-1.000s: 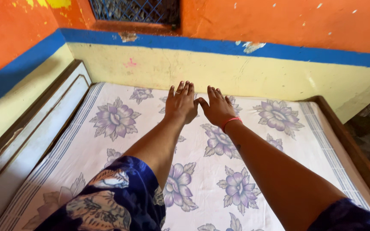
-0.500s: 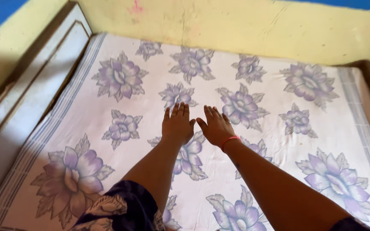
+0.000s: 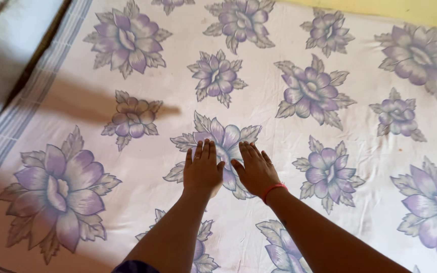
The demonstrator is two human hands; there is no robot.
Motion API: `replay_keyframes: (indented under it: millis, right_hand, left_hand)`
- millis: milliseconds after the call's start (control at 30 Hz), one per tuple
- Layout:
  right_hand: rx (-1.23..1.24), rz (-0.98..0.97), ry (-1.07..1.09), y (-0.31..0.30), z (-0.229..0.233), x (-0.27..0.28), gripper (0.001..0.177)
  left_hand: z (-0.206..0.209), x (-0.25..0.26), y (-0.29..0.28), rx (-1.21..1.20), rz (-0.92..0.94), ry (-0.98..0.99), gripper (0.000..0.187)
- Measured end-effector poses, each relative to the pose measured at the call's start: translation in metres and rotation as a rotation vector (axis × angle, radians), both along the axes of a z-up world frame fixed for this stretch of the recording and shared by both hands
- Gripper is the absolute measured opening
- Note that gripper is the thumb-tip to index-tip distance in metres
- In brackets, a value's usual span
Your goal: The person smooths a floral bedsheet across a bed by hand, then tucks the edges and corners under the mattress.
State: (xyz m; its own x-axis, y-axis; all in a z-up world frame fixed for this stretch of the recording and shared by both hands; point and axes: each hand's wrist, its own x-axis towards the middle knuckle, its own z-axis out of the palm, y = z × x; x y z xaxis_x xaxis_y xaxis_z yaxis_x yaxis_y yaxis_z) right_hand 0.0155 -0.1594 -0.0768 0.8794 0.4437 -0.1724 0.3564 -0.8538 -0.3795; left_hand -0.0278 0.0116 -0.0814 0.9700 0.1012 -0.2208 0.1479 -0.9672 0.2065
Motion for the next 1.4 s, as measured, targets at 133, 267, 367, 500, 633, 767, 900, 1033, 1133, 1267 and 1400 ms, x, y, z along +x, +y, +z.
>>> replay_keyframes:
  millis: [133,267,367,500,633,767,900,1033,1133,1267,1400]
  right_hand:
    - [0.039,0.027,-0.035,0.011,-0.025,-0.015,0.068]
    - [0.041,0.074,-0.123,0.027,-0.046,-0.03,0.066]
    - [0.084,0.091,-0.153,0.037,-0.064,-0.035,0.062]
    - [0.123,0.113,-0.132,0.045,-0.087,-0.041,0.063]
    - [0.159,0.09,-0.138,0.043,-0.103,-0.046,0.062]
    - [0.176,0.131,-0.208,0.036,-0.11,-0.05,0.063]
    - [0.147,0.145,-0.251,0.039,-0.118,-0.04,0.061]
    - [0.119,0.149,-0.281,0.048,-0.125,-0.017,0.059]
    - [0.104,0.199,-0.315,0.05,-0.123,-0.003,0.06]
    - [0.056,0.234,-0.332,0.05,-0.122,0.007,0.062]
    - [-0.02,0.239,-0.369,0.049,-0.126,0.02,0.063]
  left_hand:
    - [-0.032,-0.011,0.004,-0.017,0.013,-0.161,0.073]
    - [-0.056,-0.016,0.006,-0.021,-0.002,-0.299,0.071]
    - [-0.073,-0.018,0.012,-0.021,0.0,-0.376,0.07]
    - [-0.097,-0.027,0.025,-0.025,-0.006,-0.384,0.07]
    - [-0.118,-0.04,0.032,-0.061,-0.001,-0.382,0.071]
    - [-0.128,-0.046,0.032,-0.051,-0.006,-0.462,0.07]
    - [-0.127,-0.034,0.029,-0.034,-0.012,-0.5,0.072]
    - [-0.13,-0.007,0.033,-0.033,-0.016,-0.481,0.069]
    - [-0.133,0.009,0.038,-0.012,-0.034,-0.531,0.067]
    - [-0.134,0.013,0.037,0.043,-0.022,-0.52,0.068]
    - [-0.126,0.012,0.038,0.016,-0.017,-0.513,0.069]
